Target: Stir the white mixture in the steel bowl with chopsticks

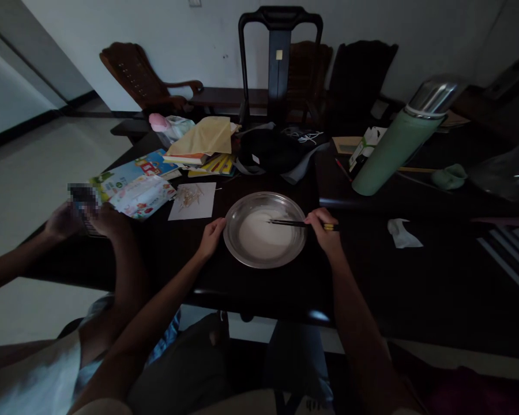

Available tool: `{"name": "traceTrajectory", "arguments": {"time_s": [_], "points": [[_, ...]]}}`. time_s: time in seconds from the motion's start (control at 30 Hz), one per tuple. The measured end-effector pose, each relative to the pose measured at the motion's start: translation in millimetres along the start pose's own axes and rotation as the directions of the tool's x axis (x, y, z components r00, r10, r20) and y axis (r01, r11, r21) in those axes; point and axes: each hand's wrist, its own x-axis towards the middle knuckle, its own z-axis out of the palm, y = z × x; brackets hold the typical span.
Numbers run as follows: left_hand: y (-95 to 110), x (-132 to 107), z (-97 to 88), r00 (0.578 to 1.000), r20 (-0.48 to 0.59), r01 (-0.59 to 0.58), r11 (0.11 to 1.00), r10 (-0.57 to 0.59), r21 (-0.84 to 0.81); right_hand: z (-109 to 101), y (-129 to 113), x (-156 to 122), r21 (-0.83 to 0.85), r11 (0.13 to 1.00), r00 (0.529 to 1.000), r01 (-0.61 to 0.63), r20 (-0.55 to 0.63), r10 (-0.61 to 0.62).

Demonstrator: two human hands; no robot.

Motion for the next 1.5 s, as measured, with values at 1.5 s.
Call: {"name": "traceTrajectory", "arguments": {"time_s": [1.5], "points": [[0.8, 0.2, -1.0, 1.0, -0.007, -0.026, 0.999, 0.026, 0.036, -3.0, 2.7, 0.4, 0.016, 1.0, 1.0, -0.025, -0.018, 0.025]]}}
